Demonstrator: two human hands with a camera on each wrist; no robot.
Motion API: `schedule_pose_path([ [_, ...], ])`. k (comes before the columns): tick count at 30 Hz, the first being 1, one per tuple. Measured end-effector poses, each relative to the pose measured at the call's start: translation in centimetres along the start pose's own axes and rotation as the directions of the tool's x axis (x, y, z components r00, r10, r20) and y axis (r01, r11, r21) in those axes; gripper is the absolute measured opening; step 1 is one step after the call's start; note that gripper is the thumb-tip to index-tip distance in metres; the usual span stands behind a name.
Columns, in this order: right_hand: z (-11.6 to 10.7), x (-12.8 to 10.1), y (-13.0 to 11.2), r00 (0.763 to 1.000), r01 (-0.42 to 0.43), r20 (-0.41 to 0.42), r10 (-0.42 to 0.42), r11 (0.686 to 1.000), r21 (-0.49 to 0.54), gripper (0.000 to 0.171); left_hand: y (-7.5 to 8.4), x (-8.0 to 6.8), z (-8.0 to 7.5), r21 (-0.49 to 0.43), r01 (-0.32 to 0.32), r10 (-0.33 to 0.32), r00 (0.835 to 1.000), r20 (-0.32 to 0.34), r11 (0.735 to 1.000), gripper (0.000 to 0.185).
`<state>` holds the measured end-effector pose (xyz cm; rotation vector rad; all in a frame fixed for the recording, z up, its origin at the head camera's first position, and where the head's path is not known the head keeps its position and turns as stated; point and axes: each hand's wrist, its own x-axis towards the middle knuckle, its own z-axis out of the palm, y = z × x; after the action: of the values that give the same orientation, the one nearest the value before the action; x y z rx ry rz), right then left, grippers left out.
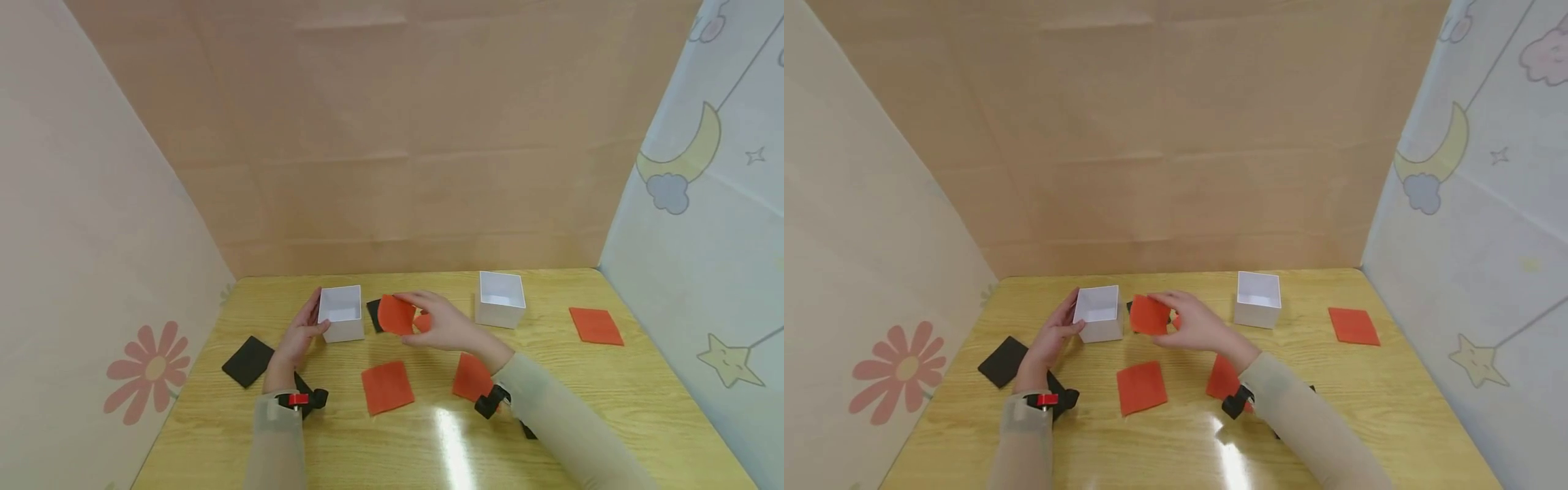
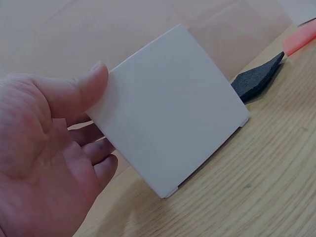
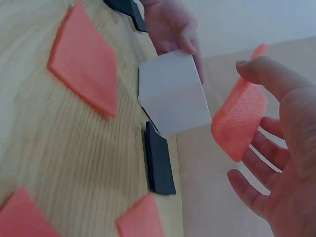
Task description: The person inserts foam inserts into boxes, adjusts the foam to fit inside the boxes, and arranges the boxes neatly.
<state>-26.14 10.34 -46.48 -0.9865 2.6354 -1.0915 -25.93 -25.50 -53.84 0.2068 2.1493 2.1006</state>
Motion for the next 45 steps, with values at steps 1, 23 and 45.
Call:
schedule_pose_path([
  [1, 0.2, 0.6, -0.3, 1.000, 0.011, 0.003, -0.011, 1.000, -0.005, 0.085, 0.0, 0.0, 0.0, -0.005, 0.000, 0.000, 1.000, -0.002, 1.000, 0.082],
  [23, 3.0, 11.5, -5.6, 0.993, 0.012, 0.118, 0.018, 0.967, -0.254, 0.085, -0.2, -0.2, -0.4, -0.075, -0.037, 0.040, 0.999, 0.031, 0.996, 0.072],
  [45, 4.1, 13.4, -7.7, 0.984, 0.032, 0.172, 0.048, 0.900, -0.434, 0.082, -0.6, -0.7, -0.8, -0.109, -0.011, 0.015, 0.999, 0.032, 0.994, 0.077],
])
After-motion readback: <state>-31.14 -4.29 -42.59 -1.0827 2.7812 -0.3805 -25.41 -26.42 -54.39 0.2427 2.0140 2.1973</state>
